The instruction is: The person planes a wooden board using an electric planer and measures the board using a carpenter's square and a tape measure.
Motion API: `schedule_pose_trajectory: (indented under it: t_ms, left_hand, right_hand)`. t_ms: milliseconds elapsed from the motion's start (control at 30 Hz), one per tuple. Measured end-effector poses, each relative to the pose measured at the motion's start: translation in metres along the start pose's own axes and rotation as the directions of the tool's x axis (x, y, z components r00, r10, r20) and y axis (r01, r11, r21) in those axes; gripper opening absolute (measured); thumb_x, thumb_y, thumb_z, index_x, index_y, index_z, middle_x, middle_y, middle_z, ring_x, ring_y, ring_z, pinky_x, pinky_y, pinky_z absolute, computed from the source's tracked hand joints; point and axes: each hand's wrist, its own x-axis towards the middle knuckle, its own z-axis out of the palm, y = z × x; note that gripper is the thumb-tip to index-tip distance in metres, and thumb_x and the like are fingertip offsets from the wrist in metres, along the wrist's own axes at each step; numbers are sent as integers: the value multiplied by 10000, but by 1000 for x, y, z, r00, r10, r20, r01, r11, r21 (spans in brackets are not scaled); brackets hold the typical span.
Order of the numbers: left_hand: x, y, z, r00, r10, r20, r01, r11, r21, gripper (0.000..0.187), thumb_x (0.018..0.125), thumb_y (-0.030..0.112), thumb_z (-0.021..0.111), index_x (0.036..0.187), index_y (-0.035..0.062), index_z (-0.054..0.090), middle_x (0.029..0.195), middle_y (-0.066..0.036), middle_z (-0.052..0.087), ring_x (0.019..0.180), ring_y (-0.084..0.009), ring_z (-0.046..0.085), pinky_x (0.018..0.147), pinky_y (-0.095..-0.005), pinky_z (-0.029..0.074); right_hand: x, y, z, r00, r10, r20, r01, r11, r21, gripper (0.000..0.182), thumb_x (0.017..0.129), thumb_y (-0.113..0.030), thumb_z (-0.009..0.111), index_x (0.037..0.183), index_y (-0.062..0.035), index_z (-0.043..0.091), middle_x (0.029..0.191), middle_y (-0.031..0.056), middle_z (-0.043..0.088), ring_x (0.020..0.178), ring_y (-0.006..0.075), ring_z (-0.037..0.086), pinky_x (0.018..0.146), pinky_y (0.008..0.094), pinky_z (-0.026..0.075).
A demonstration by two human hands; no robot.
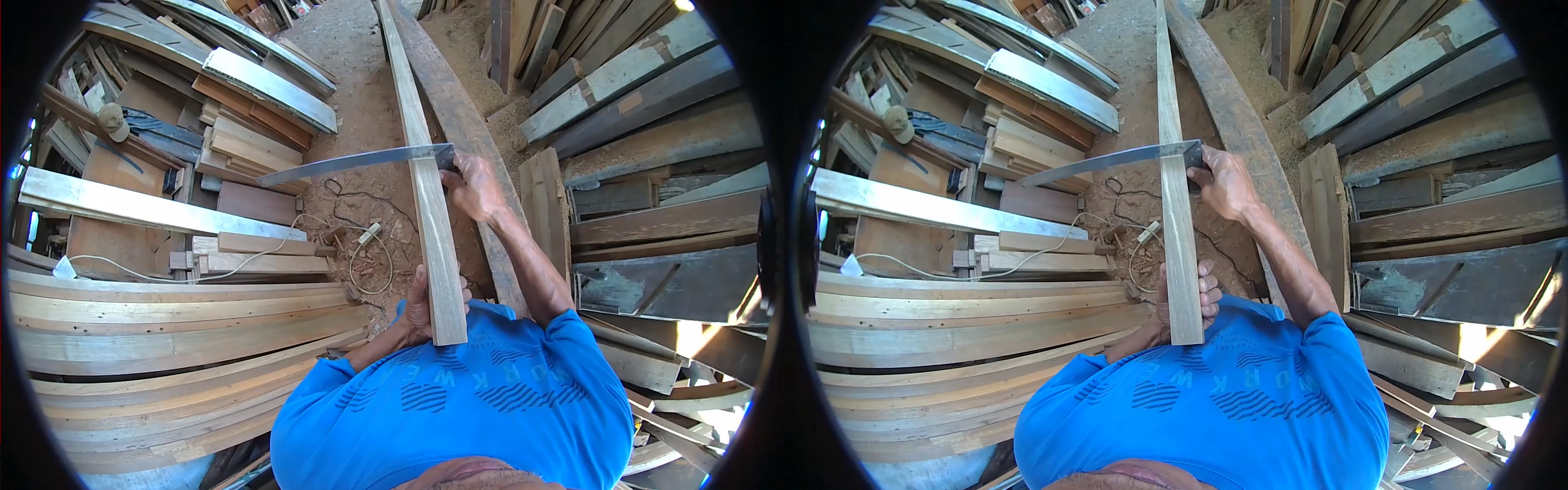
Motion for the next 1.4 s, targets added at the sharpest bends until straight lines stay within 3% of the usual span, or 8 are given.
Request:
schedule_pose_trajectory:
  t_ms: [233,433,733,1000,1067,1100,1267,1400]
  left_hand:
    - [0,2,8,1000,0,-13,0,1000,19,718,762,664,775,1180,153,493,821,9,504,741,-135,529,692,-334,546]
    - [1,4,6,1000,3,-10,-3,1000,25,750,761,657,780,1218,138,491,844,-2,522,774,-152,555,742,-365,579]
    - [4,1,-3,999,0,32,0,1000,-11,786,781,659,759,1304,138,491,905,-24,514,812,-170,549,725,-380,573]
    - [27,11,69,990,93,105,-110,979,174,711,879,531,734,1319,59,435,1045,-43,537,920,-169,526,827,-339,533]
    - [39,16,106,977,120,178,-167,945,281,728,891,530,717,1353,46,429,1040,-40,528,910,-172,512,819,-331,526]
    - [48,13,120,943,237,232,-296,917,266,728,938,506,654,1421,19,410,1155,-111,594,1019,-240,611,842,-405,585]
    - [79,20,158,862,92,499,-88,996,-31,619,1009,429,557,1468,39,413,1381,-240,566,1243,-381,597,919,-566,594]
    - [86,18,181,891,136,433,-170,985,41,599,987,379,620,1456,55,437,1390,-199,575,1268,-353,584,1015,-565,517]
  right_hand:
    - [107,57,16,992,-77,-99,75,997,-26,194,879,7,640,1064,-24,687,971,230,712,950,384,692,811,422,514]
    - [111,63,22,997,12,-74,-20,994,-109,182,881,-31,667,1059,-34,703,959,217,723,893,247,697,793,396,513]
    - [107,66,18,998,9,-64,-17,992,-127,185,914,-56,623,1087,-52,689,981,221,712,973,385,684,817,437,506]
    - [75,72,1,809,189,-557,3,945,326,258,979,-220,611,1064,7,698,839,37,659,734,152,595,684,317,499]
    - [63,104,-11,694,-70,-716,130,991,28,342,1002,-263,557,1189,5,655,1000,97,694,874,207,621,828,376,510]
    - [48,103,-18,780,136,-611,40,963,266,388,1005,-272,541,1270,3,609,1057,111,682,924,217,623,862,387,500]
    - [-40,203,-14,930,-251,-269,137,915,-379,351,922,-128,561,1240,12,614,1065,238,690,942,437,654,837,454,529]
    - [-113,195,-3,991,54,-125,-94,934,-345,387,890,-172,621,1256,-48,650,1134,221,698,979,362,690,845,457,540]
